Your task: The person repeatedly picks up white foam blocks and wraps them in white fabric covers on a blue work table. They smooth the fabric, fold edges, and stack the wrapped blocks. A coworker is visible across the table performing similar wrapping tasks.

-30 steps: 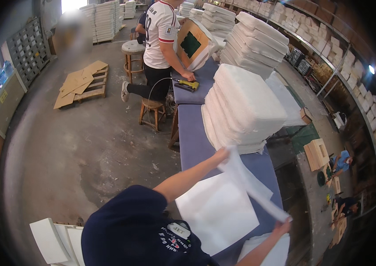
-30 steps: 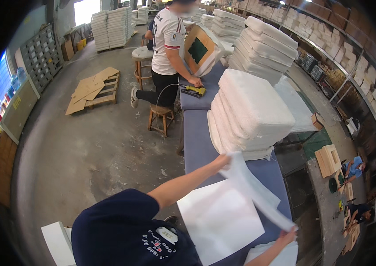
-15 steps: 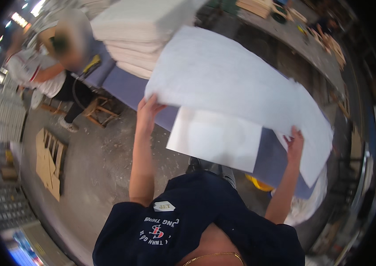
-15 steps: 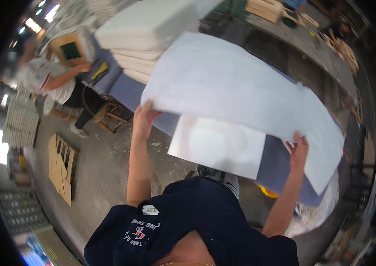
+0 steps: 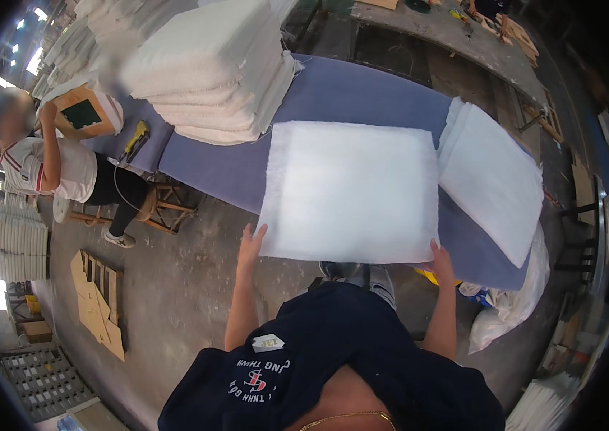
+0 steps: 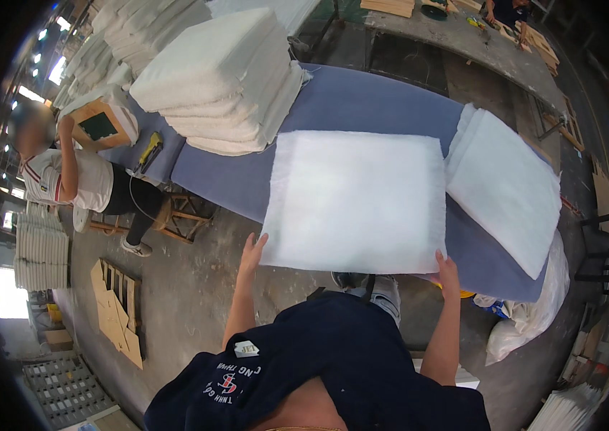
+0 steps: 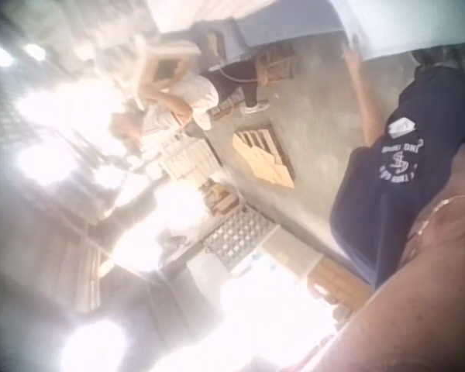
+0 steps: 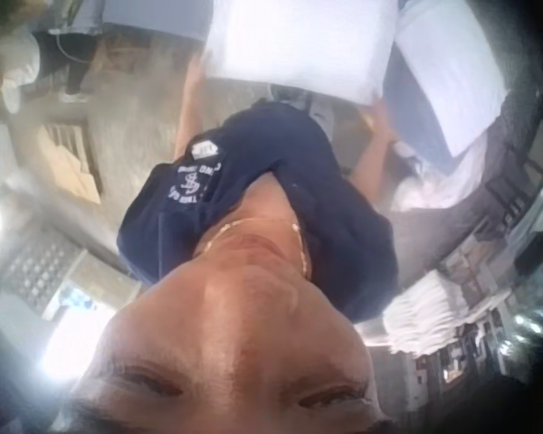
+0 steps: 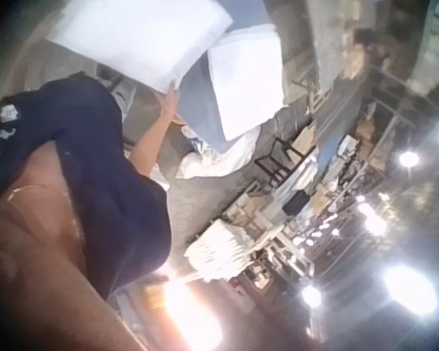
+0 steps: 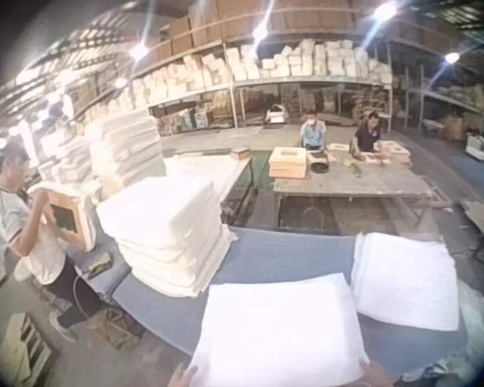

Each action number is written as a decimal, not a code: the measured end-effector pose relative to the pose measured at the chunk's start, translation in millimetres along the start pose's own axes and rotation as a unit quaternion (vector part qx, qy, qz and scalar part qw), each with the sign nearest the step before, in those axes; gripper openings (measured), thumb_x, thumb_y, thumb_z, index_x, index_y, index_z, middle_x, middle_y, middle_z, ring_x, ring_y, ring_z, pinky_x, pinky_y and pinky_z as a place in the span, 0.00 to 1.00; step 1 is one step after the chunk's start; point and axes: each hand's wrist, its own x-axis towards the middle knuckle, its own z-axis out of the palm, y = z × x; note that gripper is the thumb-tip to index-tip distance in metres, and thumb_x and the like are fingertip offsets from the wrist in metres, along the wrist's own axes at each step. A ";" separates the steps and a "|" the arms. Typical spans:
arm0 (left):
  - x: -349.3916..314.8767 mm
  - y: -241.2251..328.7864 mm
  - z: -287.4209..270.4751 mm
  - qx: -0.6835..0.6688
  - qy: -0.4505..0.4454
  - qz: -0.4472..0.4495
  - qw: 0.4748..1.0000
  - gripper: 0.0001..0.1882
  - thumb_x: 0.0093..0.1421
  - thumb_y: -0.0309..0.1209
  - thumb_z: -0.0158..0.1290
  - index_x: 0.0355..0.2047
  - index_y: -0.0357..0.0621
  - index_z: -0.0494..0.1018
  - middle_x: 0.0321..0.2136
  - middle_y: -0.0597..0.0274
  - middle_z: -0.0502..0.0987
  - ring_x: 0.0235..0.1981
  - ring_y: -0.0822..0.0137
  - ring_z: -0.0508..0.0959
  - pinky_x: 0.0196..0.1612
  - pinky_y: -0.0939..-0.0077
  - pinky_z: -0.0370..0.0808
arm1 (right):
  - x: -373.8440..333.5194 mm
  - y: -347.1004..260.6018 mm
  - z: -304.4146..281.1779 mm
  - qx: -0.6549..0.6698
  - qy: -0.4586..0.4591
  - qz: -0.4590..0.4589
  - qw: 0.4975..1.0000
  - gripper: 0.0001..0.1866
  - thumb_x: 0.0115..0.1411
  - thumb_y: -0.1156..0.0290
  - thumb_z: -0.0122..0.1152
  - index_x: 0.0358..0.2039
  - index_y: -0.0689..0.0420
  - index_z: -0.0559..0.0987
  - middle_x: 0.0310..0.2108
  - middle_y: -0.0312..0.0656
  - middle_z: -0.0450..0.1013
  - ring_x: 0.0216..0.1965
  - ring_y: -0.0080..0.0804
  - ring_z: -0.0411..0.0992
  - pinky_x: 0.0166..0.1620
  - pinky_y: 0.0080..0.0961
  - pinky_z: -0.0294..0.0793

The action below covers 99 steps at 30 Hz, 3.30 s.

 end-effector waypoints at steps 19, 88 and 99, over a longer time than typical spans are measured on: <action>-33.1 7.6 -1.4 0.076 0.056 0.003 0.996 0.39 0.48 0.52 0.65 0.54 0.41 0.72 0.43 0.45 0.80 0.44 0.51 0.81 0.49 0.62 0.76 | 29.0 57.4 -0.5 -0.115 -0.040 -0.161 0.979 0.25 0.61 0.64 0.64 0.50 0.72 0.75 0.46 0.50 0.76 0.44 0.35 0.74 0.49 0.32 0.73; -57.9 93.4 69.9 0.023 -0.202 0.235 0.950 0.16 0.65 0.39 0.51 0.45 0.42 0.76 0.33 0.63 0.81 0.33 0.71 0.79 0.41 0.72 0.75 | 125.5 -57.7 -22.1 -0.049 -0.010 -0.256 0.965 0.31 0.65 0.60 0.57 0.63 0.62 0.63 0.61 0.53 0.64 0.61 0.40 0.63 0.62 0.33 0.60; 184.8 110.9 117.4 0.151 0.040 0.052 0.986 0.59 0.49 0.63 0.59 0.67 0.34 0.48 0.61 0.33 0.62 0.62 0.40 0.64 0.63 0.53 0.63 | 223.3 -60.8 42.0 -0.167 0.032 -0.135 0.976 0.47 0.55 0.47 0.66 0.60 0.74 0.63 0.53 0.56 0.70 0.48 0.44 0.72 0.49 0.35 0.73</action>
